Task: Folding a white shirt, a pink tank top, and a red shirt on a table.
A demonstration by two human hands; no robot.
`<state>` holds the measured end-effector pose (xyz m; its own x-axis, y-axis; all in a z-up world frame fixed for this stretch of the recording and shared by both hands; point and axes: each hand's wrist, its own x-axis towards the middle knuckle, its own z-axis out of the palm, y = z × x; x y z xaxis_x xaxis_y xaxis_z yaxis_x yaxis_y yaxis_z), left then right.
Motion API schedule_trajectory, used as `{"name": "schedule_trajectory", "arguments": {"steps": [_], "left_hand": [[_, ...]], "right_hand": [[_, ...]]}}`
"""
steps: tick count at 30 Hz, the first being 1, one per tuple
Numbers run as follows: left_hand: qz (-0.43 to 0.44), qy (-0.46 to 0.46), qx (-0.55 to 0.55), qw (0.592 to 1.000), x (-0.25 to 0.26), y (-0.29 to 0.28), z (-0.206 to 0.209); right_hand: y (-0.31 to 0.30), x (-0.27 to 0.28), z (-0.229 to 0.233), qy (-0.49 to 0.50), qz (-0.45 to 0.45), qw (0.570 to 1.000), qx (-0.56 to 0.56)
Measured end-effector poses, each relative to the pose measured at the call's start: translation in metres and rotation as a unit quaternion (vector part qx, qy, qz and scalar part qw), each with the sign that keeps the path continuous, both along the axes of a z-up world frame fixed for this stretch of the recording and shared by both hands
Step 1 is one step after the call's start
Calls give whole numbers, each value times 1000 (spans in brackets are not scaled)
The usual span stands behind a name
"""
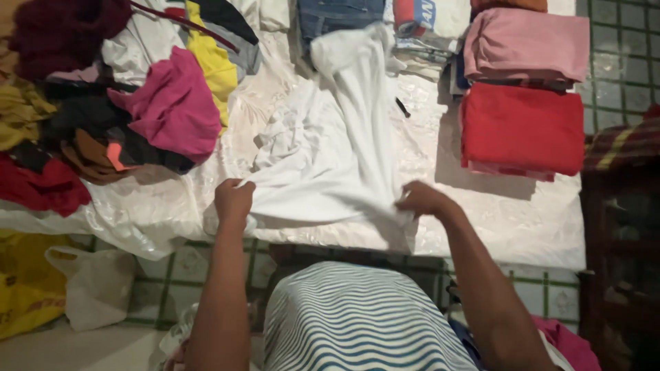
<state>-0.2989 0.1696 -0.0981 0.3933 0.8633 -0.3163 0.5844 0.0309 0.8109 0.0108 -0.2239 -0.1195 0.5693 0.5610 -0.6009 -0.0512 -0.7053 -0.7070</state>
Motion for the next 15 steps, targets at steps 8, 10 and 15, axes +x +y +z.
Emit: {"name": "schedule_trajectory", "arguments": {"steps": [8, 10, 15], "left_hand": [[-125, 41, -122, 984, -35, -4, -3], [-189, 18, -153, 970, -47, 0, -31], [-224, 154, -98, 957, -86, 33, -85]], "right_hand": [[95, 18, 21, -493, 95, 863, 61], [128, 25, 21, -467, -11, 871, 150], [167, -19, 70, -404, 156, 902, -9]]}}
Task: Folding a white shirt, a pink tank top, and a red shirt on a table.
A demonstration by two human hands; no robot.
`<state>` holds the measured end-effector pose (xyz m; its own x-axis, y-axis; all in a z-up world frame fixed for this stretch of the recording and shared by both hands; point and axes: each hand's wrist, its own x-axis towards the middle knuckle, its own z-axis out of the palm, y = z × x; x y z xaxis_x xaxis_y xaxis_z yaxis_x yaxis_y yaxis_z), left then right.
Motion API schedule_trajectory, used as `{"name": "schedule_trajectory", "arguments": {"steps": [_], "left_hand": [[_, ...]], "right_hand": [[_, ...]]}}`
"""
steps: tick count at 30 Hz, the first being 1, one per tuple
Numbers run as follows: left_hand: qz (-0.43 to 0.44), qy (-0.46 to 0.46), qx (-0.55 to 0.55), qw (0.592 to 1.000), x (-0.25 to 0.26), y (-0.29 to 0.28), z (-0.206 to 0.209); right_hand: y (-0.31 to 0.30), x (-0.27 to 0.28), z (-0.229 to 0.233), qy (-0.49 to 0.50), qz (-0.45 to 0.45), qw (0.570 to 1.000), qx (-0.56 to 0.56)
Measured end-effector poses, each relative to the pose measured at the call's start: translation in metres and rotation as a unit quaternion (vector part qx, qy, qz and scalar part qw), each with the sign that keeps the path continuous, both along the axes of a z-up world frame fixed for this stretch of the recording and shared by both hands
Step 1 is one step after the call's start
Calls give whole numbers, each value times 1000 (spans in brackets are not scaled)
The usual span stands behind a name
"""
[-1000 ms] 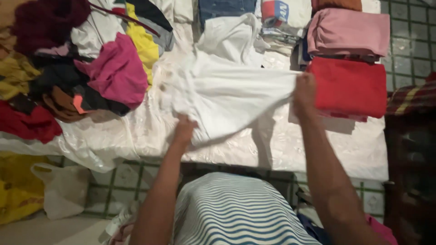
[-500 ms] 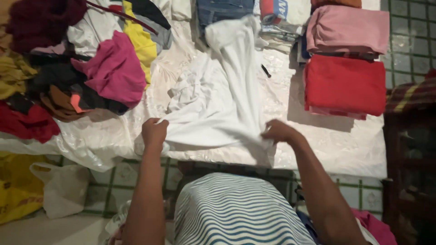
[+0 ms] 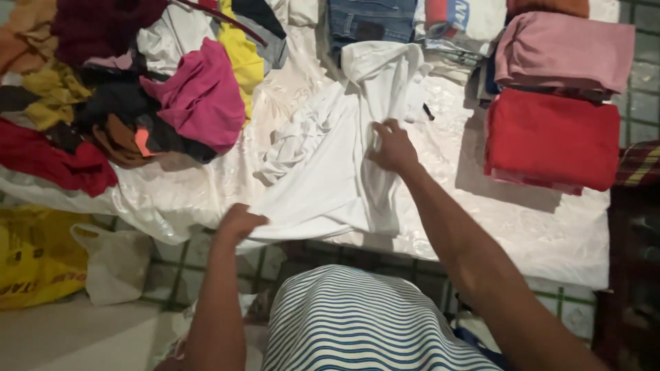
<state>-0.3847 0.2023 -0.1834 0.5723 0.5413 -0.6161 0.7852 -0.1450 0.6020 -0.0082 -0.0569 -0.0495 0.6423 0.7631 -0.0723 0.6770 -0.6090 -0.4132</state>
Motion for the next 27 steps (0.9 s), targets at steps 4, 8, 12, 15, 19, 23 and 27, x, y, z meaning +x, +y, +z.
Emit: {"name": "schedule_trajectory", "arguments": {"steps": [4, 8, 12, 15, 19, 23, 27], "left_hand": [[40, 32, 261, 964, -20, 44, 13], [165, 113, 286, 937, 37, 30, 140], [132, 39, 437, 889, 63, -1, 135], [49, -126, 613, 779, 75, -39, 74], [-14, -173, 392, 904, 83, -115, 72], [-79, -137, 372, 914, 91, -119, 121], [-132, -2, 358, 924, 112, -71, 146]], "right_hand": [[-31, -68, 24, 82, -124, 984, -99], [-57, -97, 15, 91, -52, 970, -217], [-25, -88, 50, 83, -67, 975, -196], [3, -62, 40, -12, -36, 997, 71], [24, -39, 25, -152, 109, 966, 177], [-4, 44, -65, -53, -25, 987, 148], [-63, 103, -4, -92, -220, 947, 215]]}}
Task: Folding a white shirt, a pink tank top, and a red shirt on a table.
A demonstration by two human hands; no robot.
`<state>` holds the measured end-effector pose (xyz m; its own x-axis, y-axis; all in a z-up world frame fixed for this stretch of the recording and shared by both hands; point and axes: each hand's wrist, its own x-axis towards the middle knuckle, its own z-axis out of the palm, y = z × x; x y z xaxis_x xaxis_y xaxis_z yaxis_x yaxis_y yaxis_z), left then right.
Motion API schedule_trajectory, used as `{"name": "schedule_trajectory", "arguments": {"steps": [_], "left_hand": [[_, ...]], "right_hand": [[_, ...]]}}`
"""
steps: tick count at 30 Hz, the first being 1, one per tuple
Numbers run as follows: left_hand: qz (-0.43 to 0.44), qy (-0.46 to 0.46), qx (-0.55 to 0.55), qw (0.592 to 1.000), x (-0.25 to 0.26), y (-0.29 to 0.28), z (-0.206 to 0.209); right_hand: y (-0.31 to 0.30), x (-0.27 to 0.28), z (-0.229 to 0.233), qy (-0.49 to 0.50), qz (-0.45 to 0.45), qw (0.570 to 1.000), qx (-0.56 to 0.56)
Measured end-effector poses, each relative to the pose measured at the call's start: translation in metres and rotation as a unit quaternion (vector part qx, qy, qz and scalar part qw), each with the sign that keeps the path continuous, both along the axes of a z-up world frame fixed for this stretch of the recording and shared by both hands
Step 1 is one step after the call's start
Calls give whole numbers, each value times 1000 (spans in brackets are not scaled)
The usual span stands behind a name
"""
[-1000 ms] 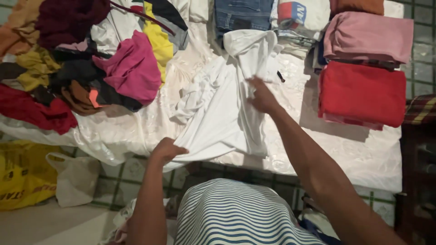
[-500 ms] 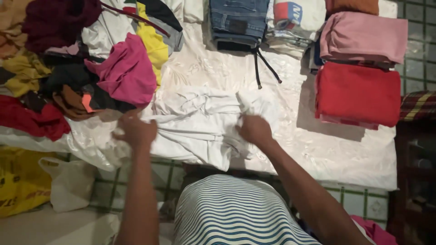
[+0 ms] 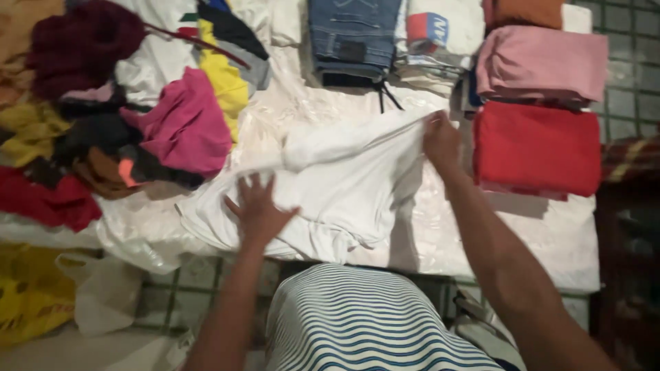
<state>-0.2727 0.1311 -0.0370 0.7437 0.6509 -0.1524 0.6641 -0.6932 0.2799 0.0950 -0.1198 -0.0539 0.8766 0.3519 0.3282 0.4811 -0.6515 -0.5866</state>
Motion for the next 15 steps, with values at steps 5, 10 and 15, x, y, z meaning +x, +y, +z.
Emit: {"name": "schedule_trajectory", "arguments": {"steps": [5, 10, 15], "left_hand": [[21, -111, 75, 991, 47, 44, 10], [48, -237, 119, 963, 50, 21, -20], [251, -90, 0, 964, 10, -57, -20]], "right_hand": [[-64, 61, -12, 24, -191, 970, 148], [-85, 5, -13, -41, -135, 977, 160], [-70, -112, -9, 34, -89, 995, 17]]}}
